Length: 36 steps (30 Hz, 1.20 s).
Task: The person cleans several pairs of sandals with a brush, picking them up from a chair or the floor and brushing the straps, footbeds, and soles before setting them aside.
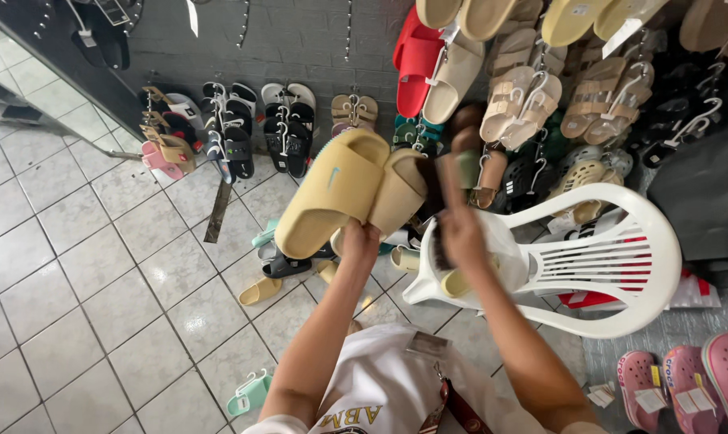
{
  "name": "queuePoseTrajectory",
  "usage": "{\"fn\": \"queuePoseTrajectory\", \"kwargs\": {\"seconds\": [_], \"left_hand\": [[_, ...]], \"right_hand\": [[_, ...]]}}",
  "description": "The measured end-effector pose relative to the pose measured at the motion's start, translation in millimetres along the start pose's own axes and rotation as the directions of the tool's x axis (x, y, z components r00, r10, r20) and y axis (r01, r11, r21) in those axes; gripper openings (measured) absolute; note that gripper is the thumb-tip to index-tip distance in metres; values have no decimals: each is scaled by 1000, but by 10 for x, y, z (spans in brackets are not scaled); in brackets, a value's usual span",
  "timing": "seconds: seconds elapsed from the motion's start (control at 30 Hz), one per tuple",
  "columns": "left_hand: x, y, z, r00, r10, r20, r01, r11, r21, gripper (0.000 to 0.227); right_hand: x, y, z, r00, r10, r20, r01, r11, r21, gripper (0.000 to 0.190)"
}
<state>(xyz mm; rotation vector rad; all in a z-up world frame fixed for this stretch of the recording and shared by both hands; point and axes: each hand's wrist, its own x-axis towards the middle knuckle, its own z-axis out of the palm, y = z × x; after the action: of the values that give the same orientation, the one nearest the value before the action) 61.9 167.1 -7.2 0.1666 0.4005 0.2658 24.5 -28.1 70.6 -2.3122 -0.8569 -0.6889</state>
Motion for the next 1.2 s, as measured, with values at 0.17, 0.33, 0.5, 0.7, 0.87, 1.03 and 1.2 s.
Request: {"fn": "queuePoseTrajectory", "kwargs": {"seconds": [0.17, 0.33, 0.5, 0.7, 0.87, 1.03, 1.2], "left_hand": [[-219, -83, -98, 999, -21, 37, 15, 987, 161, 38], [-60, 76, -135, 987, -144, -75, 144, 990, -11, 35], [-191, 31, -118, 985, -98, 142, 57, 962, 267, 40], [-294, 3, -80, 973, -183, -138, 168, 979, -116, 38], [-272, -29, -71, 968, -231, -94, 226, 972, -63, 31], [-188, -18, 46, 972, -220, -88, 212, 973, -89, 33], [-125, -78, -46, 977, -208, -53, 207, 978, -31, 34]], "right_hand": [[-73, -275, -102, 957, -240, 163, 240, 971, 18, 33], [-72, 220, 65, 992, -44, 116, 64, 982, -176, 47], [-368, 113, 230, 919, -375, 125, 389, 915, -113, 13], [-453, 257, 194, 998, -3, 63, -24, 902, 431, 27], [-215, 375, 150, 962, 11, -274, 12, 997, 83, 54], [-536, 440, 539, 983, -179, 47, 181, 981, -69, 38], [-234, 317, 550, 870, 237, -433, -257, 966, 14, 71]]}}
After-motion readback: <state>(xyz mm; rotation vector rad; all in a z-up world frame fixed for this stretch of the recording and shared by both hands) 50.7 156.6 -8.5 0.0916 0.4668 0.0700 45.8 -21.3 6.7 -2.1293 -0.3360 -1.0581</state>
